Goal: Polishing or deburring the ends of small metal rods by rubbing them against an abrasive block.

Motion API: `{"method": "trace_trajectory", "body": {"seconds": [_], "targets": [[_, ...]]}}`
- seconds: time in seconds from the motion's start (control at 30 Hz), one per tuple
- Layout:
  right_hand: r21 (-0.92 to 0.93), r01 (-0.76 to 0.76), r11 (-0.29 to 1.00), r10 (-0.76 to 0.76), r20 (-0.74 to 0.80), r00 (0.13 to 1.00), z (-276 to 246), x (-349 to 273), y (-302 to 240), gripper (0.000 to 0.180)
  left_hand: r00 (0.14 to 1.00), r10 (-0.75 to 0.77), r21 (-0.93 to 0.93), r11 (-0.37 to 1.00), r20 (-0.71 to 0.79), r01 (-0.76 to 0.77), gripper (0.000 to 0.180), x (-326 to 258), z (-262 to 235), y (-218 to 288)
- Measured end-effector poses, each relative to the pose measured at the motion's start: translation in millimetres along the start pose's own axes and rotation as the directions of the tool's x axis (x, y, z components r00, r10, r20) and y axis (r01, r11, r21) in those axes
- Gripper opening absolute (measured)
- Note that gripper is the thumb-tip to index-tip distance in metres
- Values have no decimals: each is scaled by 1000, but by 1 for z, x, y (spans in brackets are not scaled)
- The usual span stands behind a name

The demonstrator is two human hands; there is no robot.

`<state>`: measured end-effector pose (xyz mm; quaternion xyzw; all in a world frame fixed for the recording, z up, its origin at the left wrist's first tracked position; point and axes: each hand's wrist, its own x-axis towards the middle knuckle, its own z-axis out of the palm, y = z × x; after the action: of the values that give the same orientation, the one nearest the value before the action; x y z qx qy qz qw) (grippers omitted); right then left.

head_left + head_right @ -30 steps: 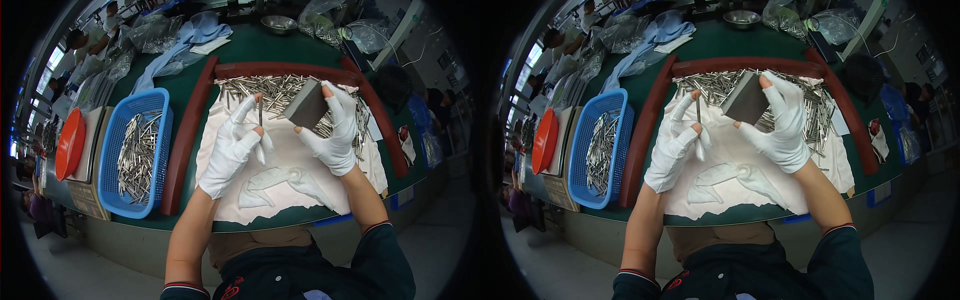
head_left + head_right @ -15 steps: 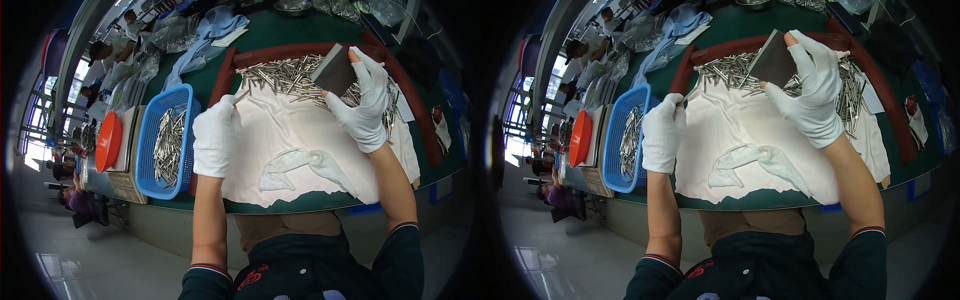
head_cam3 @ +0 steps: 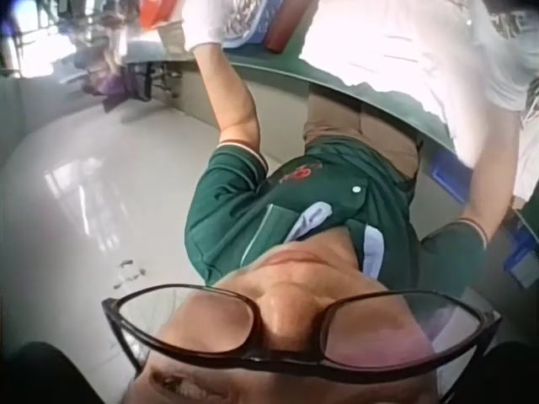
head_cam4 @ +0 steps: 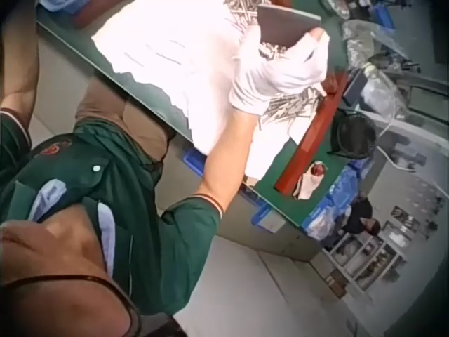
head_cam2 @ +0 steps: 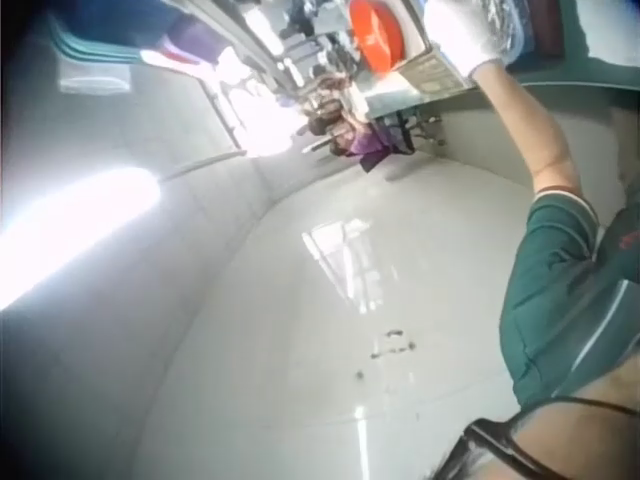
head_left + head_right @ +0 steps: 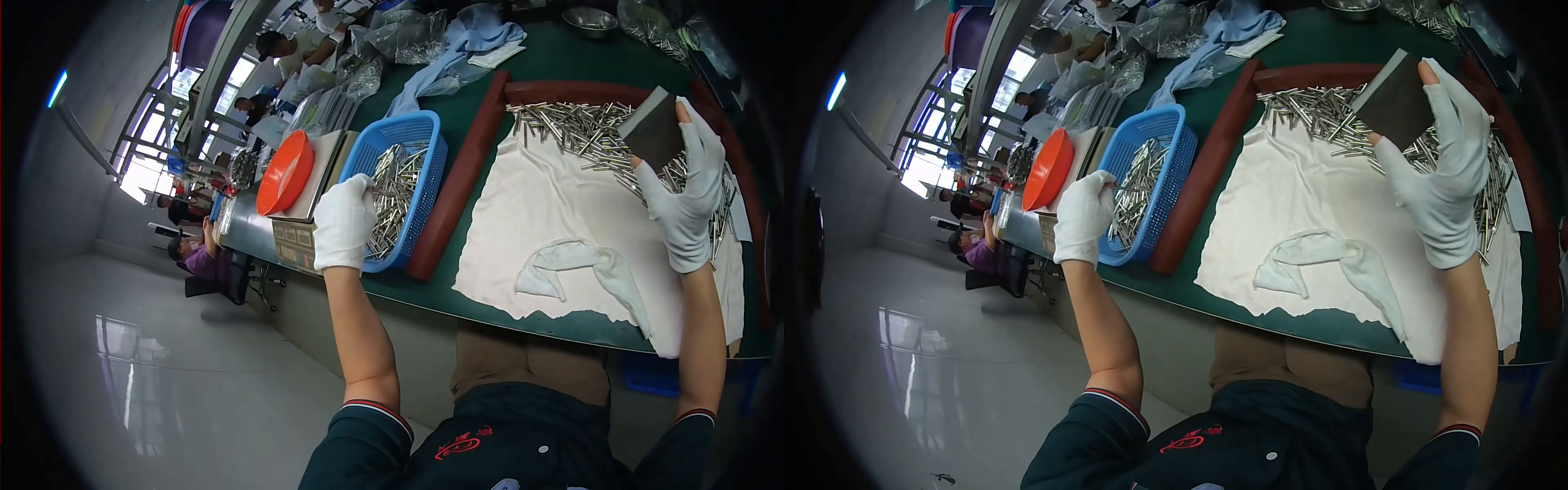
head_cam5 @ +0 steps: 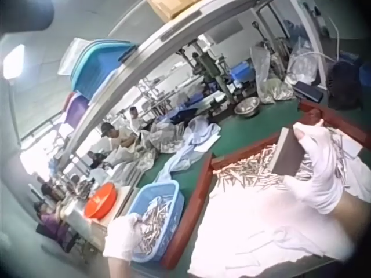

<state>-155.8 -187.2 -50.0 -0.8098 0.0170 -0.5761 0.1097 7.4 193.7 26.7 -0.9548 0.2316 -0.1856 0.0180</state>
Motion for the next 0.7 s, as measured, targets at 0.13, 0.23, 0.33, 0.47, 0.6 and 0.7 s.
{"method": "trace_trajectory", "body": {"seconds": [0.13, 0.23, 0.33, 0.47, 0.6, 0.7], "targets": [[5, 10, 1000, -10, -44, 999, 1, 2, -1, 79, 997, 15, 12, 1000, -70, -14, 21, -8, -2, -23], [48, -103, 994, 108, -127, 986, 0, 4, 9, 75, 984, 31, -103, 993, -178, -50, 28, -1, -15, -2], [437, -585, 683, 627, 60, 777, -5, 11, 14, 73, 977, 74, -216, 969, -200, -117, 27, 10, -31, 32], [686, -664, 297, 837, 149, 527, 1, 11, 32, 66, 962, 210, -319, 912, -174, -257, 28, 28, -32, 80], [799, -602, -15, 838, 338, 429, -13, 12, 49, 55, 858, 476, -303, 803, -191, -513, 28, 55, -15, 140], [865, -342, -367, 814, 476, 333, -13, 11, 53, 39, 826, 554, -358, 755, -103, -550, 23, 75, 8, 180]]}}
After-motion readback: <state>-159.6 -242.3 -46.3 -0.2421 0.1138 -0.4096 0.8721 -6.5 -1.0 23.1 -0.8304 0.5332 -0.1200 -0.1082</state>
